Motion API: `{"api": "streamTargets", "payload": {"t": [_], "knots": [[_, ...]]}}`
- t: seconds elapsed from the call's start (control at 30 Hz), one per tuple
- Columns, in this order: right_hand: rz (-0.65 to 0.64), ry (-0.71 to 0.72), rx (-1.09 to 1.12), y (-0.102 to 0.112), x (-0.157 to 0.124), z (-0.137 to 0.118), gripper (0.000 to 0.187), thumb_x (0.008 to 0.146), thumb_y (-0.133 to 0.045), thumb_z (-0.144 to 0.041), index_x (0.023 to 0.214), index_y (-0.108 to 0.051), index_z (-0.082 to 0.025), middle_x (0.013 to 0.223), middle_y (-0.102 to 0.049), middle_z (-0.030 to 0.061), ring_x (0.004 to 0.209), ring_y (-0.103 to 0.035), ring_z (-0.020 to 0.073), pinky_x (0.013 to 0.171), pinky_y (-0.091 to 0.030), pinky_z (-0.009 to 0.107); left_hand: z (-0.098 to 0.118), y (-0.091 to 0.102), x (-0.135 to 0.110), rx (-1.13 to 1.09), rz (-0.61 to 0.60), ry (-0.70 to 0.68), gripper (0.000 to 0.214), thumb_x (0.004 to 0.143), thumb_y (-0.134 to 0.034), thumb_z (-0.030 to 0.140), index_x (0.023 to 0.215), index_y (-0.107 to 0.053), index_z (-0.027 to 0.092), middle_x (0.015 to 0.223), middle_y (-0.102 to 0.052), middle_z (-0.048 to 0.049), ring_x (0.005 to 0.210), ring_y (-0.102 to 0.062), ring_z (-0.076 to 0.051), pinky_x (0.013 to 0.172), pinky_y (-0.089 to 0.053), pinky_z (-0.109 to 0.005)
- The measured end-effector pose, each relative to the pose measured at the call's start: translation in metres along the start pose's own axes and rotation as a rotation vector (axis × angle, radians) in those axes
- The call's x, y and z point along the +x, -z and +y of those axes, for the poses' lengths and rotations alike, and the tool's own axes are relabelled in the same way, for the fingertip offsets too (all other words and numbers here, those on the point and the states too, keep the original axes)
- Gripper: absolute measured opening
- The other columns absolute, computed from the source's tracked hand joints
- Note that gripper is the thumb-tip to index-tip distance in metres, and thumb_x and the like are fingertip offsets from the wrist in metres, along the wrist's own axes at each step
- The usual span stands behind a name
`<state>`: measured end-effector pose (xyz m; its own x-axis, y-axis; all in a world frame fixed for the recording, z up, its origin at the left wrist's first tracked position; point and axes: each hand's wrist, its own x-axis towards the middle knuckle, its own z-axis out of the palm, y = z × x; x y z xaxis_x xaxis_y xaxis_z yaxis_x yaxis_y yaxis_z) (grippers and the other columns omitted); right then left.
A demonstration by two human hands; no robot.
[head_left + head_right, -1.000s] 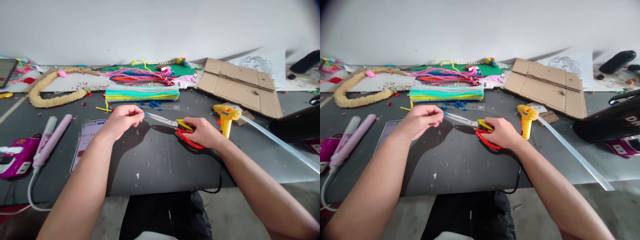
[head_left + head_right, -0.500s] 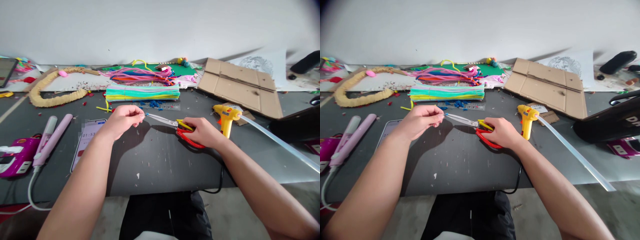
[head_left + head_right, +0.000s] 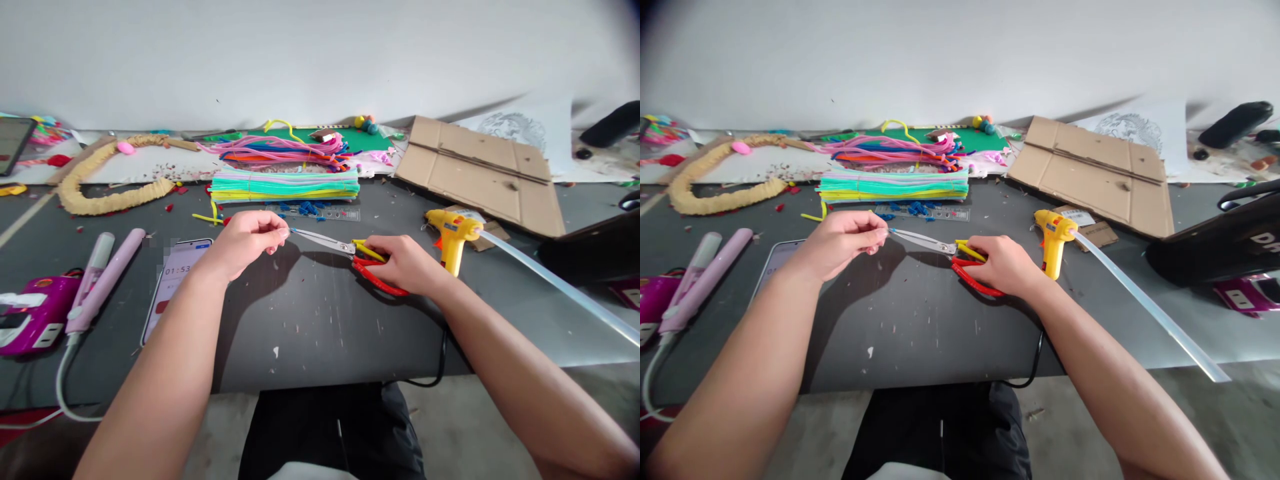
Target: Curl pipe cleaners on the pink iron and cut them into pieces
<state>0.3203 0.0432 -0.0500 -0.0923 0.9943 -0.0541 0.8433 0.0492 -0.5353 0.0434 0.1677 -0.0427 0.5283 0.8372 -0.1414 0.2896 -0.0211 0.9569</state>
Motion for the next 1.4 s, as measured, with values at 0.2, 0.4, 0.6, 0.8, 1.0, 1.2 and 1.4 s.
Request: {"api": "streamTargets", "payload": {"t": [0.2, 0.4, 0.6, 0.8, 1.0, 1.2, 1.4], "knots": [[0.052, -0.03, -0.017, -0.002, -0.001, -0.002, 0.027, 0.079, -0.059, -0.039, 0.067, -0.045, -0.02, 0.061, -0.044, -0.0032, 0.061, -0.032, 0.0118, 0.056, -0.022, 0.026, 0.002, -0.001, 0.0, -0.004, 0.022, -0.012, 0.013, 0.073, -0.072, 0.027, 0.076, -0.068, 0.016, 0.07, -0.061, -0.0042, 0.059, -0.051, -0.011, 0.056, -0.04, -0.025], [0.083, -0.055, -0.074, -0.002, -0.004, -0.007, 0.032, 0.08, -0.059, -0.048, 0.069, -0.047, -0.021, 0.06, -0.05, -0.0024, 0.057, -0.035, 0.012, 0.055, -0.023, 0.026, 0.008, -0.004, 0.001, -0.109, 0.144, -0.049, 0.013, 0.073, -0.071, 0.026, 0.073, -0.063, 0.016, 0.067, -0.057, -0.0024, 0.057, -0.049, -0.011, 0.052, -0.038, -0.025], [0.168, -0.063, -0.249, -0.008, -0.007, -0.013, 0.027, 0.075, -0.061, -0.051, 0.082, -0.06, -0.024, 0.062, -0.057, -0.0009, 0.055, -0.041, 0.0142, 0.054, -0.022, 0.027, 0.006, -0.004, 0.003, -0.115, 0.203, -0.188, 0.014, 0.08, -0.066, 0.031, 0.08, -0.063, 0.018, 0.085, -0.068, -0.0066, 0.078, -0.062, -0.017, 0.064, -0.046, -0.027], [0.181, -0.066, -0.264, -0.01, -0.005, -0.011, 0.028, 0.075, -0.06, -0.052, 0.081, -0.061, -0.025, 0.064, -0.061, -0.0002, 0.055, -0.046, 0.0151, 0.054, -0.022, 0.026, 0.013, -0.014, -0.004, -0.02, 0.099, -0.305, 0.017, 0.088, -0.06, 0.036, 0.084, -0.059, 0.02, 0.098, -0.074, -0.0084, 0.104, -0.065, -0.024, 0.09, -0.047, -0.037], [0.166, -0.083, -0.243, -0.009, -0.004, -0.01, 0.027, 0.074, -0.061, -0.051, 0.08, -0.06, -0.024, 0.064, -0.061, -0.0005, 0.054, -0.046, 0.0143, 0.054, -0.023, 0.026, 0.012, -0.014, -0.007, 0.25, 0.049, -0.321, 0.025, 0.09, -0.057, 0.043, 0.08, -0.059, 0.021, 0.098, -0.074, -0.0088, 0.118, -0.062, -0.029, 0.098, -0.045, -0.041], [0.165, -0.126, -0.217, -0.008, -0.004, -0.008, 0.026, 0.074, -0.06, -0.05, 0.076, -0.057, -0.024, 0.059, -0.056, -0.0007, 0.053, -0.043, 0.0145, 0.053, -0.023, 0.026, 0.007, -0.001, -0.006, 0.398, 0.289, -0.382, 0.023, 0.091, -0.054, 0.042, 0.085, -0.062, 0.02, 0.098, -0.074, -0.0065, 0.103, -0.068, -0.025, 0.091, -0.05, -0.038], [0.172, -0.143, -0.188, -0.007, -0.004, -0.007, 0.025, 0.073, -0.06, -0.048, 0.072, -0.053, -0.024, 0.057, -0.053, -0.0018, 0.053, -0.039, 0.0136, 0.053, -0.023, 0.026, 0.017, -0.013, -0.011, 0.434, 0.089, -0.476, 0.022, 0.092, -0.05, 0.038, 0.085, -0.062, 0.022, 0.109, -0.074, -0.0066, 0.127, -0.055, -0.028, 0.104, -0.044, -0.044]]}}
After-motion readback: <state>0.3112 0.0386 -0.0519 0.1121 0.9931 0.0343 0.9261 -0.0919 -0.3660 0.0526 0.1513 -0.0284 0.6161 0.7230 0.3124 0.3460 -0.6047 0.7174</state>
